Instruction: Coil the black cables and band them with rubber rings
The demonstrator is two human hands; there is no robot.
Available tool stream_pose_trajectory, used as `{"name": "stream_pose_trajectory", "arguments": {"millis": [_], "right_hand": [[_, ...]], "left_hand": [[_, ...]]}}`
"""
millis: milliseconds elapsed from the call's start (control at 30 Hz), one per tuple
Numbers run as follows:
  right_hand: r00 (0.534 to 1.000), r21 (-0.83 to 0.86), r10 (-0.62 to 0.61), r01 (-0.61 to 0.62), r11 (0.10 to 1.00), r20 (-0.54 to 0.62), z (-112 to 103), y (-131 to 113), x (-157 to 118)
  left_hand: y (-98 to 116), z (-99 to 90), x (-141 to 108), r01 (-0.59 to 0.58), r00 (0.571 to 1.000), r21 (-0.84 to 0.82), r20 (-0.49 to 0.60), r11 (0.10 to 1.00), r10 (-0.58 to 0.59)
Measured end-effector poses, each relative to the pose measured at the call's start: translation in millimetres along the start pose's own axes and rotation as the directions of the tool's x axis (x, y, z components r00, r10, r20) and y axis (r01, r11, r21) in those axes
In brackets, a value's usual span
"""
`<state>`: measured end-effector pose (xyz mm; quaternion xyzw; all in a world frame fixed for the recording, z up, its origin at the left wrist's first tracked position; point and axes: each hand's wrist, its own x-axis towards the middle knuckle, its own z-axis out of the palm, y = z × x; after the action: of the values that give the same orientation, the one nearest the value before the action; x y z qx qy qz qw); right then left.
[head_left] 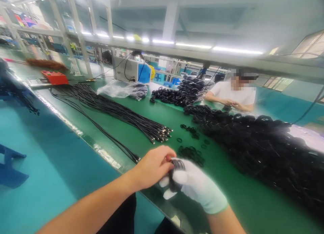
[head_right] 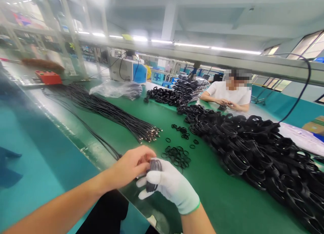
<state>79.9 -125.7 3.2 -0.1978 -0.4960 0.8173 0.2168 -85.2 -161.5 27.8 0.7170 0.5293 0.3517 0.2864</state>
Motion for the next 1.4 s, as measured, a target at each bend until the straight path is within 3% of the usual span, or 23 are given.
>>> {"name": "stream_pose_trajectory", "arguments": {"millis": [100, 200, 300, 467, 600, 767, 867, 933, 1033, 1167, 1300, 1400], "right_hand": [[1.0, 0.036, -0.002, 0.001, 0.999, 0.031, -2, 2, -1], [0.999, -0.012, -0.025, 0.025, 1.0, -0.024, 0, 4, 0], [0.996, -0.047, -0.05, 0.046, 0.998, -0.077, 1, 6, 2], [0.991, -0.083, -0.09, 0.082, 0.993, -0.098, 5, 5, 3], [0.994, -0.128, -0.009, -0.005, 0.992, -0.11, 9, 7, 4], [0.99, -0.213, 0.05, -0.078, 0.974, -0.133, 9, 8, 3], [0.99, -0.204, 0.033, -0.06, 0.977, -0.134, 10, 8, 3], [0.994, -0.148, 0.042, -0.057, 0.987, -0.101, 9, 9, 4], [0.996, 0.006, 0.061, -0.061, 0.998, -0.063, 7, 13, 5], [0.995, 0.114, 0.049, -0.039, 0.993, -0.089, 2, 18, 7], [0.986, 0.171, -0.045, 0.073, 0.983, -0.163, 2, 20, 11], [0.982, 0.158, -0.133, 0.153, 0.976, -0.133, 3, 18, 12]], "left_hand": [[1, 0.4, 2, 0.053, 0.998, 0.002, -0.026, 0.999, -0.052], [3, 1.5, 3, 0.028, 0.995, 0.084, -0.099, 0.996, -0.02], [2, 2.6, 3, 0.105, 0.987, 0.04, -0.128, 0.994, -0.099], [-9, 8.7, 6, 0.275, 0.959, -0.183, -0.025, 0.944, -0.284], [-19, 15.3, 7, 0.351, 0.936, -0.227, 0.052, 0.908, -0.349], [-19, 13.8, 8, 0.273, 0.962, 0.01, -0.003, 0.962, -0.273], [-12, 12.6, 7, 0.126, 0.991, 0.113, -0.064, 0.986, -0.119], [-10, 14.2, 6, 0.03, 0.995, 0.098, -0.097, 0.995, -0.02], [-14, 17.9, 7, -0.019, 0.99, 0.022, -0.137, 1.0, 0.022], [-20, 17.1, 5, -0.027, 0.993, -0.025, -0.116, 0.999, 0.024], [-15, 16.0, -10, 0.033, 0.997, 0.035, -0.067, 0.999, -0.031], [-9, 17.1, -21, -0.049, 0.999, 0.123, 0.031, 0.991, 0.045]]}}
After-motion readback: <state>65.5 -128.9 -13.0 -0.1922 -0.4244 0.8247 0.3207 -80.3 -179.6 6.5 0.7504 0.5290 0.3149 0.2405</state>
